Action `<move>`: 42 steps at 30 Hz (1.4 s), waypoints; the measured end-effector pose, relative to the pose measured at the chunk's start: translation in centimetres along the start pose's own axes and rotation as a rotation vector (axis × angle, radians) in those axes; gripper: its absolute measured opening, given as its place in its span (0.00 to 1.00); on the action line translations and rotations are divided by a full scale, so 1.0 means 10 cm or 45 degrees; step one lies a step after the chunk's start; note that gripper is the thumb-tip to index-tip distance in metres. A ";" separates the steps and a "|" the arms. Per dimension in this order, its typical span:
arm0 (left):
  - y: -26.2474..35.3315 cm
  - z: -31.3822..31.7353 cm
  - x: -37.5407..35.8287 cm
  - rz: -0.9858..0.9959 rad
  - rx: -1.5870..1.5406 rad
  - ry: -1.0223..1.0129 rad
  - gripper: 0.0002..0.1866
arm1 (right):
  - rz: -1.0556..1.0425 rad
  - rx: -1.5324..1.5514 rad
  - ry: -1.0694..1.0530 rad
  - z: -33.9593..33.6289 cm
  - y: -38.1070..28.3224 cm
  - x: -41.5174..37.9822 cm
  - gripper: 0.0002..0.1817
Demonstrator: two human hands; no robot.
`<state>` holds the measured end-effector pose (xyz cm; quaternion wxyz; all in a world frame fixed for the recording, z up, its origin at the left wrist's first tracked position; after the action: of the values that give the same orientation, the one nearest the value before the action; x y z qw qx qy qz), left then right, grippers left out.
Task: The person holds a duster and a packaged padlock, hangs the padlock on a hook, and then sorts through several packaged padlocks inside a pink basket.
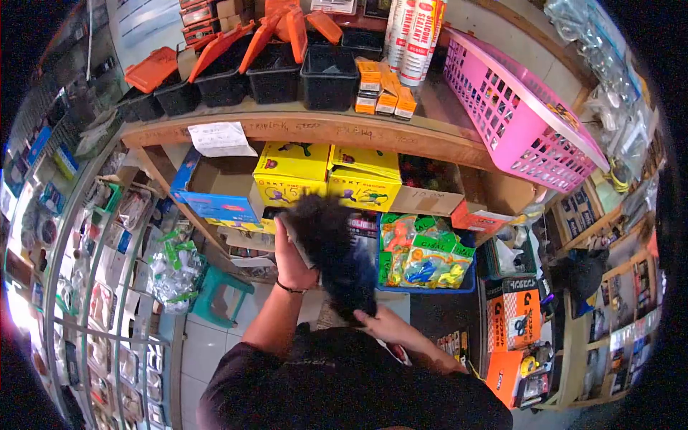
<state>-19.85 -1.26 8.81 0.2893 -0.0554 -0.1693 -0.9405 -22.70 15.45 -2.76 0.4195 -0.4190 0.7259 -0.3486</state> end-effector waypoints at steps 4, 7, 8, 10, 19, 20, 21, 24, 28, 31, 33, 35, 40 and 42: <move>-0.16 0.29 -0.04 -0.348 -0.146 -0.692 0.35 | 0.012 0.209 -0.260 0.19 -0.09 -0.07 0.24; 0.01 0.10 -0.02 0.002 -0.244 0.228 0.36 | 0.151 0.225 -0.092 0.12 0.32 0.08 0.23; 0.02 0.02 -0.04 0.006 -0.249 0.236 0.36 | 0.054 0.201 0.021 0.04 0.26 0.09 0.22; -0.03 0.16 -0.02 -0.131 0.009 -0.335 0.33 | 0.262 0.103 -0.193 0.12 0.08 -0.04 0.24; 0.03 0.06 0.03 -0.098 0.099 -0.275 0.35 | 0.146 0.288 -0.306 0.15 -0.15 -0.05 0.12; -0.05 0.17 -0.01 -0.235 0.096 -0.626 0.35 | 0.149 0.288 -0.302 0.12 -0.22 -0.07 0.12; -0.04 0.26 -0.02 -0.220 0.064 -0.667 0.34 | 0.173 0.378 -0.156 -0.02 -0.24 -0.07 0.13; 0.05 -0.07 0.01 0.010 0.063 0.064 0.33 | 0.267 0.435 0.003 -0.19 -0.09 -0.05 0.13; -0.04 0.23 0.06 -0.120 0.230 -0.782 0.37 | 0.103 0.373 -0.318 0.07 -0.12 -0.04 0.18; 0.06 0.04 0.08 -0.015 0.064 -0.048 0.36 | 0.340 0.500 -0.074 -0.10 0.26 0.05 0.19; 0.09 0.01 0.13 0.076 -0.044 0.013 0.33 | 0.307 0.415 -0.190 -0.05 0.07 0.03 0.19; 0.04 -0.15 0.20 0.022 0.100 -0.198 0.32 | 0.130 0.221 -0.380 0.04 -0.08 0.03 0.19; 0.08 -0.14 0.24 0.102 -0.144 0.159 0.37 | 0.551 0.249 -0.043 -0.35 0.16 0.05 0.20; 0.08 -0.16 0.32 0.099 -0.057 0.108 0.36 | 0.276 0.245 -0.197 -0.31 -0.29 0.04 0.19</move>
<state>-22.02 -4.13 8.18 0.3312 -0.0285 -0.1334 -0.9336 -24.73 14.40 0.84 0.5476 -0.3215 0.6957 -0.3360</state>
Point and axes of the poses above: each hand's wrist, its own x-axis towards the middle knuckle, its own z-axis out of the palm, y = z × x, the point moved 9 cm from there along x, towards the middle knuckle, and after that the axes turned 4 degrees about -y, right-handed, at the moved point
